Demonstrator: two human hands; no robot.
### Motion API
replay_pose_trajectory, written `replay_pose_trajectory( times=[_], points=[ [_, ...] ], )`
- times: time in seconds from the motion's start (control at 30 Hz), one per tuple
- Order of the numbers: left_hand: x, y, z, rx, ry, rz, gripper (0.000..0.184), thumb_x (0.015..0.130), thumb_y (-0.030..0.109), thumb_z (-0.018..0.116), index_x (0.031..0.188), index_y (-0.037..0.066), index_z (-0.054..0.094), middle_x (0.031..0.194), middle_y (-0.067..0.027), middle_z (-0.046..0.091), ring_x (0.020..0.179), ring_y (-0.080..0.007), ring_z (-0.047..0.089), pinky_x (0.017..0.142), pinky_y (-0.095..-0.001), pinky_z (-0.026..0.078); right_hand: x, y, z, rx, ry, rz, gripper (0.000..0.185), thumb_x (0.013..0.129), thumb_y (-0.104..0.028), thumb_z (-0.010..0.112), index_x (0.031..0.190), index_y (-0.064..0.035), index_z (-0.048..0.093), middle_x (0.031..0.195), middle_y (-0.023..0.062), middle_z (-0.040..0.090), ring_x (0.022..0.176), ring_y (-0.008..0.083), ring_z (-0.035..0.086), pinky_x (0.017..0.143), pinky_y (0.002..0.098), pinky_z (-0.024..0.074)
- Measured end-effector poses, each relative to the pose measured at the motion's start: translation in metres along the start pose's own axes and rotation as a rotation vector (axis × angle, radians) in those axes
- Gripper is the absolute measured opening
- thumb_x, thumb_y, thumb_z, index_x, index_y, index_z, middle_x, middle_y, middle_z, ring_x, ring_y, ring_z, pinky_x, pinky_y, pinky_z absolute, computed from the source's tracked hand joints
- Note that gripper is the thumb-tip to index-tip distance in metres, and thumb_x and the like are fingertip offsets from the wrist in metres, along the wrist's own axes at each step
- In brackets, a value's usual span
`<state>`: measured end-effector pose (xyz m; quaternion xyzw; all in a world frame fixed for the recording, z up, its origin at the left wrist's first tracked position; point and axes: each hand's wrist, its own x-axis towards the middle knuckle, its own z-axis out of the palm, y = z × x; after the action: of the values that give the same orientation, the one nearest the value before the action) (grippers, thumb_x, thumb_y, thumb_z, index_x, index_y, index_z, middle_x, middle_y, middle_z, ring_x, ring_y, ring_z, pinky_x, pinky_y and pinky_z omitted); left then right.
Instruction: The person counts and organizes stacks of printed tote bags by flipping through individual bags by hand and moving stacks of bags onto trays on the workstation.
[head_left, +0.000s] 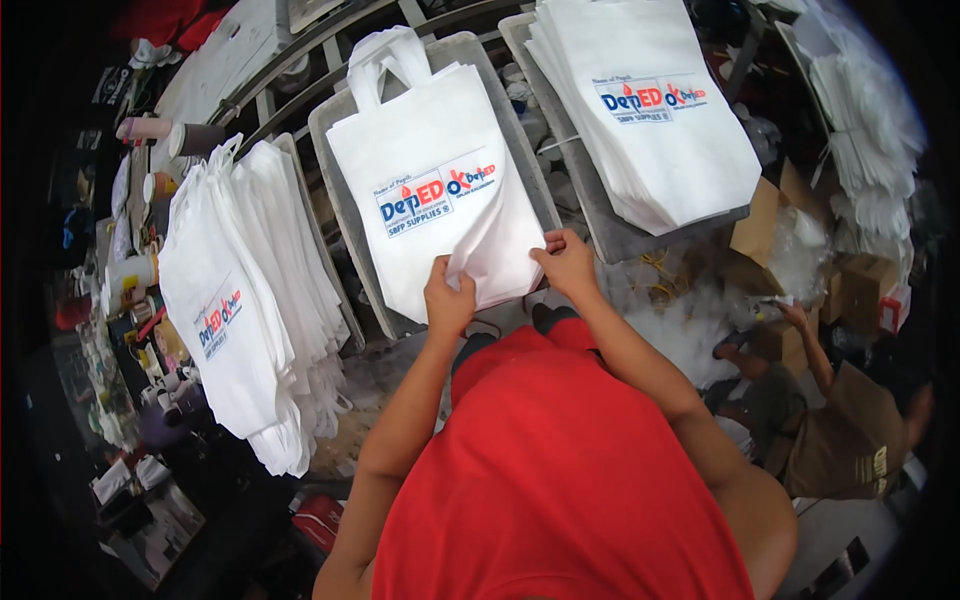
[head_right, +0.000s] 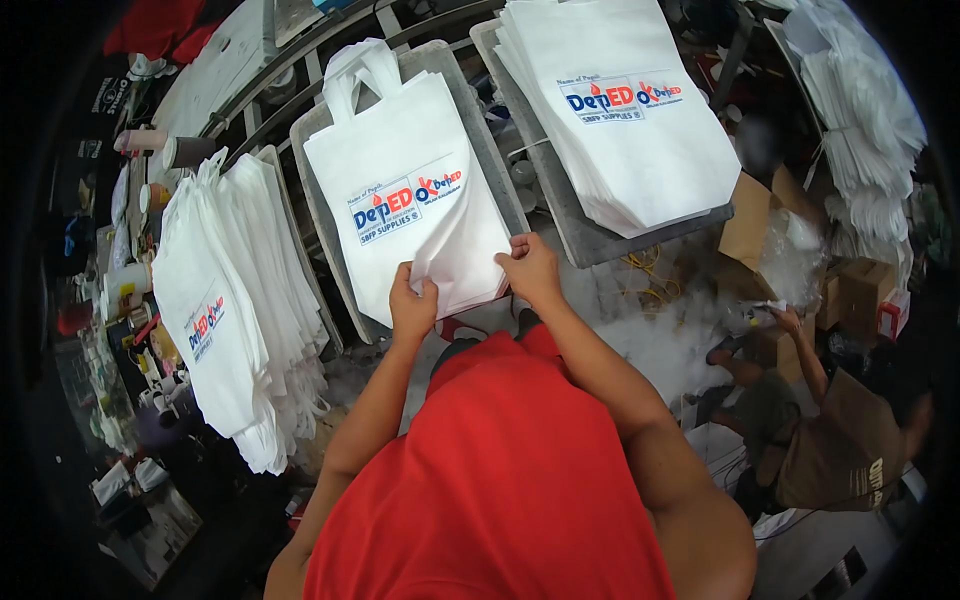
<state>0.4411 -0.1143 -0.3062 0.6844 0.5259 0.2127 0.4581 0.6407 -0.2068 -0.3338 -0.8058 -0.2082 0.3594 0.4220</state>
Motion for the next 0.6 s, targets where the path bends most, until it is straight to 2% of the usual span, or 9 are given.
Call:
replay_pose_trajectory(
  times=[0.03, 0.07, 0.13, 0.2, 0.23, 0.37, 0.43, 0.53, 0.6],
  points=[
    [0.005, -0.022, 0.003, 0.028, 0.069, 0.073, 0.021, 0.089, 0.006, 0.059, 0.108, -0.003, 0.060, 0.095, -0.0118, 0.069, 0.078, -0.0198, 0.065, 0.072, -0.0341, 0.054, 0.000, -0.001, 0.000, 0.002, 0.004, 0.000, 0.034, 0.078, -0.019, 0.083, 0.102, 0.0002, 0.068, 0.091, 0.0106, 0.066, 0.077, 0.0228, 0.064, 0.071, 0.0363, 0.0542],
    [0.008, -0.025, 0.002, 0.028, 0.069, 0.076, 0.021, 0.089, 0.006, 0.059, 0.108, -0.003, 0.060, 0.095, -0.0118, 0.069, 0.078, -0.0198, 0.065, 0.072, -0.0341, 0.054, 0.000, -0.004, 0.000, -0.016, 0.012, 0.006, 0.031, 0.079, -0.017, 0.081, 0.101, -0.0003, 0.069, 0.093, 0.0114, 0.066, 0.078, 0.0233, 0.065, 0.072, 0.0366, 0.0543],
    [0.010, -0.030, -0.003, -0.236, 0.124, -0.241, 0.020, 0.087, 0.007, 0.062, 0.104, -0.003, 0.062, 0.095, -0.0138, 0.071, 0.084, -0.0213, 0.066, 0.079, -0.0355, 0.053, -0.005, -0.010, 0.003, -0.030, 0.015, 0.014, 0.028, 0.080, -0.016, 0.079, 0.101, -0.0008, 0.069, 0.095, 0.0121, 0.066, 0.080, 0.0239, 0.065, 0.074, 0.0369, 0.0544],
    [0.010, -0.031, -0.008, -0.278, 0.108, -0.280, 0.022, 0.088, 0.008, 0.062, 0.107, -0.003, 0.061, 0.095, -0.0115, 0.069, 0.084, -0.0158, 0.064, 0.077, -0.0327, 0.053, -0.014, -0.016, 0.002, -0.154, 0.111, -0.259, 0.025, 0.081, -0.015, 0.077, 0.102, -0.0034, 0.070, 0.108, 0.0144, 0.068, 0.090, 0.0244, 0.068, 0.077, 0.0366, 0.0551],
    [0.009, -0.026, -0.011, -0.370, 0.066, -0.341, 0.026, 0.088, 0.007, 0.062, 0.112, -0.002, 0.059, 0.097, -0.0119, 0.069, 0.084, -0.0150, 0.063, 0.077, -0.0314, 0.053, -0.017, -0.022, 0.002, -0.153, 0.110, -0.260, 0.025, 0.081, -0.015, 0.077, 0.102, -0.0034, 0.070, 0.108, 0.0144, 0.068, 0.090, 0.0244, 0.068, 0.077, 0.0366, 0.0551],
    [0.004, -0.020, -0.012, -0.661, -0.111, -0.367, 0.037, 0.089, 0.004, 0.064, 0.123, -0.001, 0.053, 0.104, -0.0133, 0.068, 0.089, -0.0140, 0.065, 0.079, -0.0286, 0.054, -0.027, -0.032, 0.023, 0.134, -0.203, -0.239, 0.028, 0.082, -0.012, 0.075, 0.109, -0.0046, 0.071, 0.131, 0.0100, 0.064, 0.108, 0.0211, 0.067, 0.081, 0.0346, 0.0571],
    [-0.001, -0.002, -0.010, -0.587, -0.176, -0.286, 0.040, 0.089, 0.004, 0.066, 0.126, 0.000, 0.052, 0.108, -0.0132, 0.068, 0.092, -0.0156, 0.066, 0.081, -0.0292, 0.054, -0.033, -0.038, 0.029, 0.330, -0.376, -0.232, 0.034, 0.084, -0.010, 0.073, 0.117, -0.0060, 0.070, 0.141, 0.0051, 0.060, 0.116, 0.0179, 0.064, 0.084, 0.0339, 0.0582],
    [-0.005, 0.007, -0.006, -0.349, -0.201, -0.065, 0.044, 0.089, 0.005, 0.070, 0.130, 0.000, 0.054, 0.111, -0.0143, 0.069, 0.099, -0.0202, 0.068, 0.087, -0.0320, 0.054, -0.034, -0.035, 0.034, 0.404, -0.428, -0.277, 0.031, 0.085, -0.009, 0.071, 0.115, -0.0061, 0.070, 0.139, 0.0070, 0.060, 0.110, 0.0205, 0.066, 0.079, 0.0333, 0.0581],
    [-0.002, 0.004, -0.007, -0.213, -0.163, -0.133, 0.040, 0.088, 0.007, 0.070, 0.125, -0.001, 0.059, 0.110, -0.0163, 0.072, 0.100, -0.0216, 0.069, 0.088, -0.0337, 0.054, -0.028, -0.031, 0.027, 0.216, -0.262, -0.280, 0.030, 0.084, -0.010, 0.072, 0.113, -0.0043, 0.069, 0.135, 0.0100, 0.061, 0.106, 0.0228, 0.067, 0.078, 0.0348, 0.0576]
  ],
)
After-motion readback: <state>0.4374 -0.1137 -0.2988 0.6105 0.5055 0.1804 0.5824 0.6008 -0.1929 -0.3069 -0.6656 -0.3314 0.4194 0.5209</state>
